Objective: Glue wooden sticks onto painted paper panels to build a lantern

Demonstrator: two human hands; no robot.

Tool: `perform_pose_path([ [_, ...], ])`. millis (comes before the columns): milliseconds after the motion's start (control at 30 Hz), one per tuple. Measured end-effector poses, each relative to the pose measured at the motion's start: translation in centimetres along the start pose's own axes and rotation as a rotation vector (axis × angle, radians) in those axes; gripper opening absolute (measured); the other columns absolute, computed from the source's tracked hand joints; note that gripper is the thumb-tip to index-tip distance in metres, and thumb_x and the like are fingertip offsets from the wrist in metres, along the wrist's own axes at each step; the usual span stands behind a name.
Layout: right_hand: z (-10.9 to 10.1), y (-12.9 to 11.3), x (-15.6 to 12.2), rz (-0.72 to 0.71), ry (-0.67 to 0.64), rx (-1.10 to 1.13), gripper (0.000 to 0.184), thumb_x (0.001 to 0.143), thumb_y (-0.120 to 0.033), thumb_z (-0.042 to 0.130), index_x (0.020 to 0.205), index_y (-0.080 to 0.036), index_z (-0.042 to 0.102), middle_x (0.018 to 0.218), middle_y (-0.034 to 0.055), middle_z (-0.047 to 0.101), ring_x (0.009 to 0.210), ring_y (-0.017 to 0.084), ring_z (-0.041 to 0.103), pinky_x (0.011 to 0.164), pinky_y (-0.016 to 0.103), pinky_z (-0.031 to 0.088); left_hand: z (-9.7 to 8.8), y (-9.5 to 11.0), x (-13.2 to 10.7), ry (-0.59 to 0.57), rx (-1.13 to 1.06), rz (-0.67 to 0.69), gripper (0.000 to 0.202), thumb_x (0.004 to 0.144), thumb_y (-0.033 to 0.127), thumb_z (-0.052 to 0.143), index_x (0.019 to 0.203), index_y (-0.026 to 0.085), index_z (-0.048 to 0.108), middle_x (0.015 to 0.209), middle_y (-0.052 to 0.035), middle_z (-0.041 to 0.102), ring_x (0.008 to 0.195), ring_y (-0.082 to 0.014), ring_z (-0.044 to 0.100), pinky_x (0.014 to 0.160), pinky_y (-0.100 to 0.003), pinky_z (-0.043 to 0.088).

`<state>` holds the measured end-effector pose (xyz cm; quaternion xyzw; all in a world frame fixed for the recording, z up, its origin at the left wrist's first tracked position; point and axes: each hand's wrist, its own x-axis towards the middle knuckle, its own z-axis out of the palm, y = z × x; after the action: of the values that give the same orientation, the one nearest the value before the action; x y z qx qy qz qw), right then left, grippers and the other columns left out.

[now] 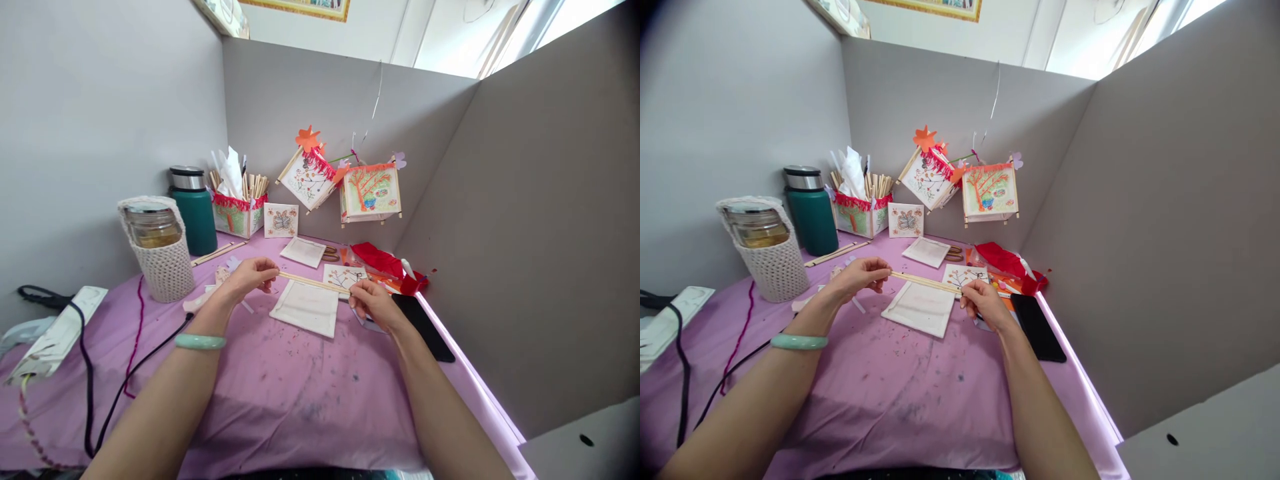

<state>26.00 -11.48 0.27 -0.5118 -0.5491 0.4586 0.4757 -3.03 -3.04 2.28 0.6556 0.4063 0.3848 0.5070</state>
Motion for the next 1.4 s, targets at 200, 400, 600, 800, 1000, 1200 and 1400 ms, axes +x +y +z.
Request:
perform_pose_path([
  [200,-0.1,-2.1,-2.3,0.18,-0.357,-0.143,0.027,0.075,-0.041,0.058,0.081,-0.018,0.045,0.07,0.0034,0.069,0.041,0.009,0.056,0.04,0.019,0.037,-1.5,0.7,-0.8,-0.214,0.253,-0.075,0.027,0.061,0.037,0.068,0.077,0.015,0.067,0.054,0.0019,0.055,0.049,-0.0094,0.05,0.048,-0.02,0.042],
  [400,0.8,-2.2,-2.8,0.332,-0.661,-0.277,0.023,0.074,-0.035,0.059,0.084,-0.016,0.05,0.074,0.0048,0.07,0.045,0.011,0.061,0.038,0.017,0.037,-2.7,-0.2,-0.7,-0.466,0.566,-0.154,0.019,0.058,0.034,0.066,0.068,0.019,0.071,0.054,-0.0003,0.06,0.048,-0.012,0.051,0.044,-0.02,0.035],
  [600,0.9,-1.1,-1.9,0.404,-0.621,-0.403,0.026,0.074,-0.039,0.061,0.08,-0.015,0.054,0.072,0.0056,0.07,0.045,0.009,0.06,0.038,0.016,0.036,-2.4,-0.5,-0.9,-0.467,0.855,-0.092,0.018,0.058,0.03,0.062,0.07,0.022,0.073,0.068,-0.0001,0.068,0.062,-0.0139,0.056,0.053,-0.02,0.035],
  [800,0.8,0.9,-0.9,0.319,-0.352,-0.506,0.028,0.079,-0.044,0.053,0.071,-0.017,0.052,0.059,0.0026,0.067,0.034,0.007,0.05,0.032,0.017,0.029,-0.5,0.2,-1.3,-0.435,0.973,-0.039,0.024,0.055,0.029,0.065,0.078,0.02,0.068,0.079,-0.0015,0.069,0.069,-0.0154,0.058,0.057,-0.021,0.036],
  [1000,2.2,1.5,-0.6,0.314,-0.203,-0.576,0.03,0.079,-0.043,0.055,0.063,-0.017,0.053,0.049,0.0007,0.061,0.031,0.006,0.043,0.031,0.018,0.026,1.2,0.7,-1.6,-0.406,1.077,0.004,0.018,0.055,0.023,0.063,0.072,0.018,0.06,0.072,-0.0008,0.064,0.064,-0.0148,0.054,0.052,-0.022,0.031],
  [1200,2.9,1.3,-0.4,0.293,-0.11,-0.586,0.02,0.075,-0.03,0.054,0.059,-0.017,0.051,0.055,0.0,0.063,0.033,0.005,0.044,0.032,0.017,0.026,1.4,0.7,-1.7,-0.454,1.052,0.042,0.021,0.058,0.022,0.059,0.078,0.018,0.059,0.074,-0.0008,0.063,0.066,-0.0148,0.055,0.053,-0.022,0.033],
  [1400,2.6,1.7,0.3,0.263,0.109,-0.615,0.011,0.074,-0.025,0.052,0.066,-0.018,0.053,0.051,-0.0012,0.061,0.035,0.009,0.05,0.039,0.019,0.034,1.9,-0.1,-1.2,-0.402,1.078,0.136,0.013,0.065,0.024,0.055,0.076,0.019,0.061,0.075,-0.0023,0.065,0.065,-0.0151,0.055,0.053,-0.023,0.033],
])
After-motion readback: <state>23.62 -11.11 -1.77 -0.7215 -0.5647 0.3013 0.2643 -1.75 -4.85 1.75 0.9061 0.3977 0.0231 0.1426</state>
